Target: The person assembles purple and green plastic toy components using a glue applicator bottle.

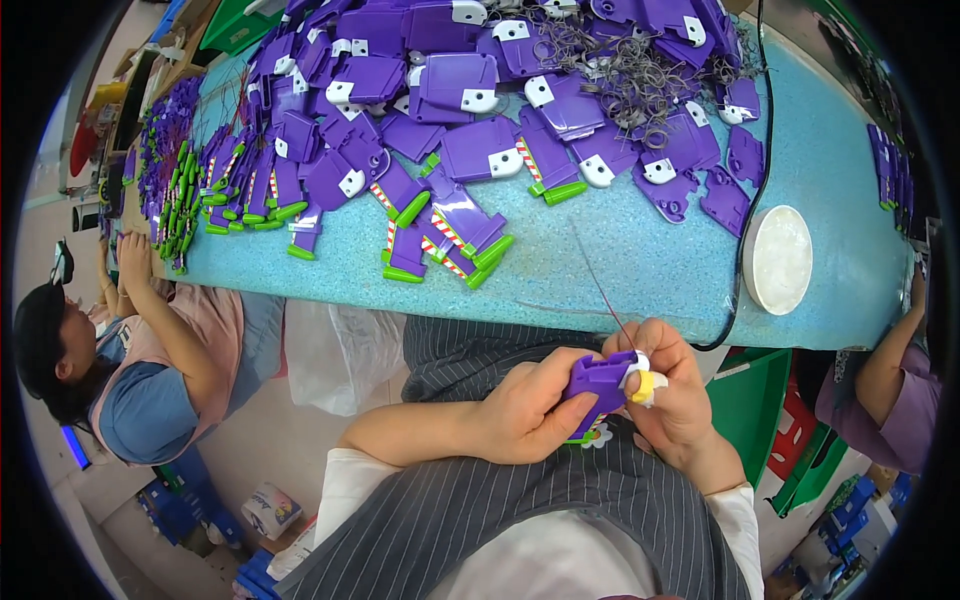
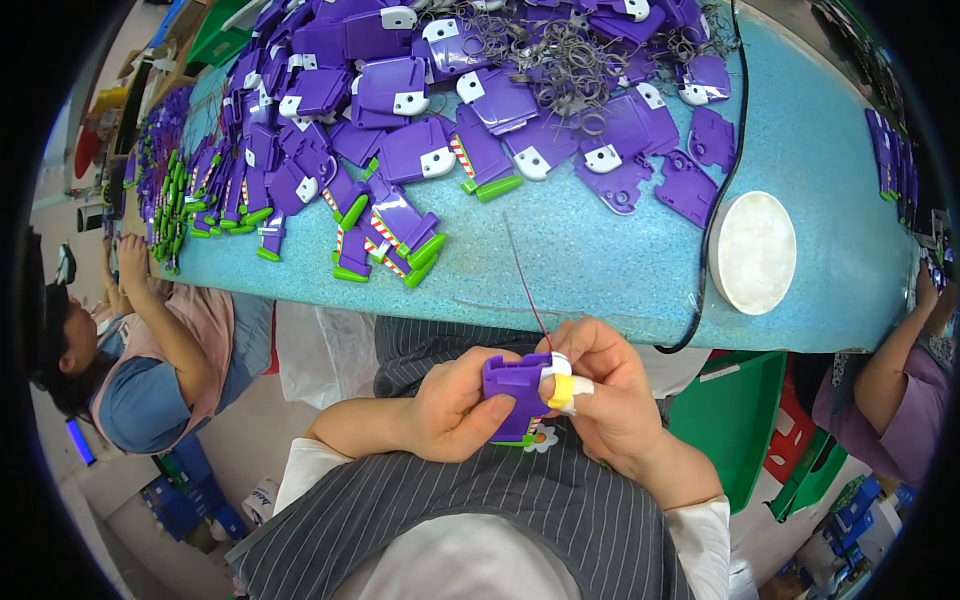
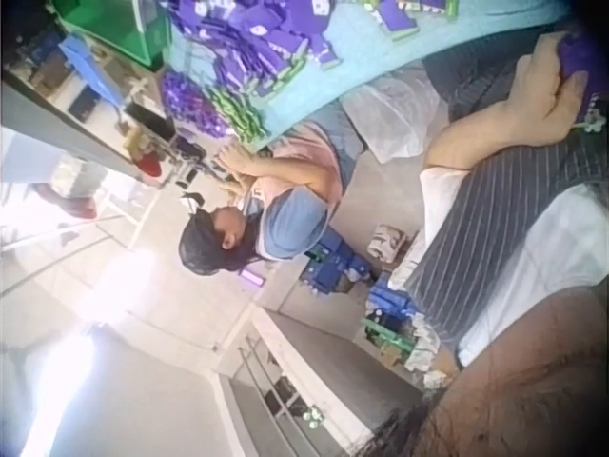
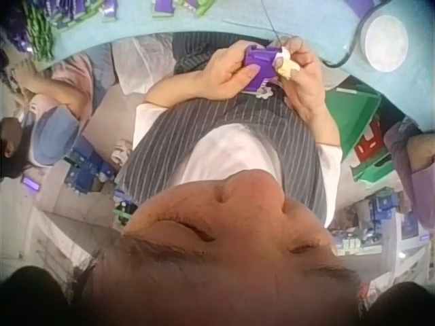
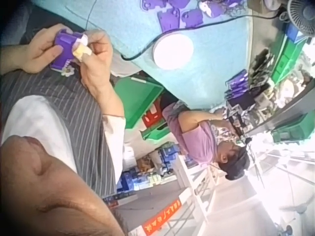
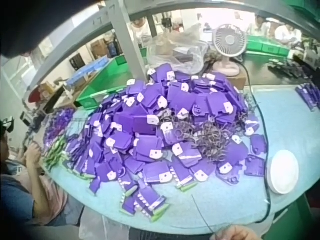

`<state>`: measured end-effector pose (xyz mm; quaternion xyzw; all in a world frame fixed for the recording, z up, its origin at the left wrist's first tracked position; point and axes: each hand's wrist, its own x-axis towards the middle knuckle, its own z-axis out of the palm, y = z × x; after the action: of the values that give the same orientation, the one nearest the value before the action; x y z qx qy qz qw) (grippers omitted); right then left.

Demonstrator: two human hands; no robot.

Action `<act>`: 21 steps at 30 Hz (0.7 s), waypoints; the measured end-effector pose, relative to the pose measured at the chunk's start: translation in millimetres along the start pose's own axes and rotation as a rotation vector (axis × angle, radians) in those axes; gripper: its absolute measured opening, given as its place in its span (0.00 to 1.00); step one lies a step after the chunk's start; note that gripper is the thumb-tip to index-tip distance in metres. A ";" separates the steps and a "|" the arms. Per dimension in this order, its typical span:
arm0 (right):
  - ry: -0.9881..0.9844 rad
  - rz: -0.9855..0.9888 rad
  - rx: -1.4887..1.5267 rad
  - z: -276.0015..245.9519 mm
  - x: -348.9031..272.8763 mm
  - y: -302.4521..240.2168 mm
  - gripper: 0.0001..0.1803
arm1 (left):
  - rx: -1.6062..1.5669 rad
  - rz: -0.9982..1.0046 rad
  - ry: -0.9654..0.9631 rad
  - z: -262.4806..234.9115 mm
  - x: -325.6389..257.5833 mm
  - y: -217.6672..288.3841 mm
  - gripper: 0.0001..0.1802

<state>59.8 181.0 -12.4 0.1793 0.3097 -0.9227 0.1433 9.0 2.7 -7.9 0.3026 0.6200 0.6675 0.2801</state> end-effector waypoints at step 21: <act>0.024 -0.241 -1.063 -3.2 -11.6 -14.8 0.17 | -0.238 0.011 0.292 -26.2 33.0 1.9 0.07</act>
<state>65.4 196.1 -2.2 0.0558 0.7535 -0.6468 0.1037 -32.5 10.0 -5.4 0.1705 0.5693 0.7743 0.2172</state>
